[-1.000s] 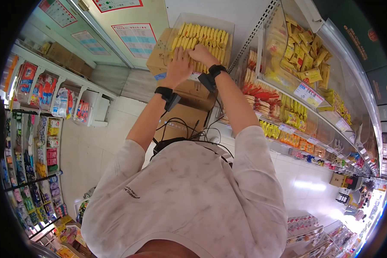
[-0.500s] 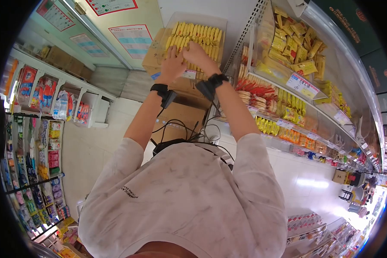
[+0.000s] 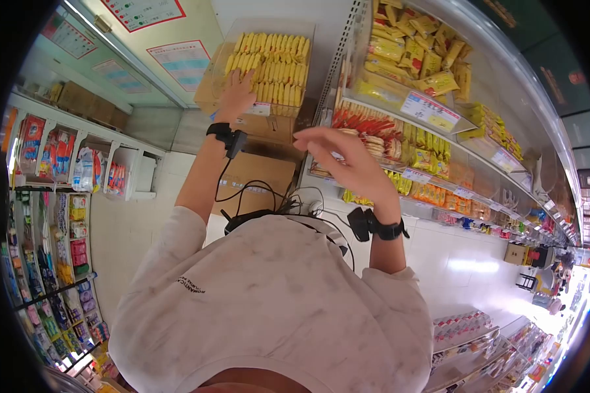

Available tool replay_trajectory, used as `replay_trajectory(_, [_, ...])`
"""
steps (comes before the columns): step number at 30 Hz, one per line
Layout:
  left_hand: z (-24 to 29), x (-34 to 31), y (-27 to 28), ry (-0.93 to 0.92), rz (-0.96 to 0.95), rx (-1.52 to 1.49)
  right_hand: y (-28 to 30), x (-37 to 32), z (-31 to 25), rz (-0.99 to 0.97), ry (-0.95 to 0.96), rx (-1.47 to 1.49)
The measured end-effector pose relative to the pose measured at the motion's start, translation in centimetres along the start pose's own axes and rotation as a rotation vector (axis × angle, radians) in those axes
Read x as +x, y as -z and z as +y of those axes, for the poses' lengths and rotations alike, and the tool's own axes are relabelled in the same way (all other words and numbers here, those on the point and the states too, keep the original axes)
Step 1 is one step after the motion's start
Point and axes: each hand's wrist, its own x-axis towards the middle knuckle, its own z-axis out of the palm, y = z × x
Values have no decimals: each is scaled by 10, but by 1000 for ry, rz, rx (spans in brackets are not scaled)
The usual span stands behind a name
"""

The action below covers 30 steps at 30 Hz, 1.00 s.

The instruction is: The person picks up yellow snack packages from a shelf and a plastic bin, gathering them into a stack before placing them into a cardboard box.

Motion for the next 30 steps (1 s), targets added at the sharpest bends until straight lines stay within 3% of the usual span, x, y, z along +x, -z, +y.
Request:
replay_trajectory(8, [-10, 21, -1, -53, 29, -127, 36, -48, -18, 286, 187, -53])
replay_trajectory(11, [-1, 13, 11, -19, 47, -104, 43, -57, -21, 412, 196, -12])
replay_trajectory(13, [36, -7, 41, -27, 20, -4, 53, -64, -25, 478, 194, -6])
replay_trajectory(17, [1, 4, -14, -159, 216, 88, 71, -79, -26, 602, 225, -102])
replay_trajectory(19, [3, -10, -1, -187, 219, -250, 88, -83, -30, 681, 240, -211])
replay_trajectory(23, [68, -62, 83, -218, 140, -630, 129, -76, -44, 825, 310, -342])
replay_trajectory(26, [121, -94, 132, -311, 162, -767, 156, -51, -54, 822, 220, -558])
replay_trajectory(30, [174, -130, 157, -459, 173, -862, 206, -19, -18, 588, -28, -912])
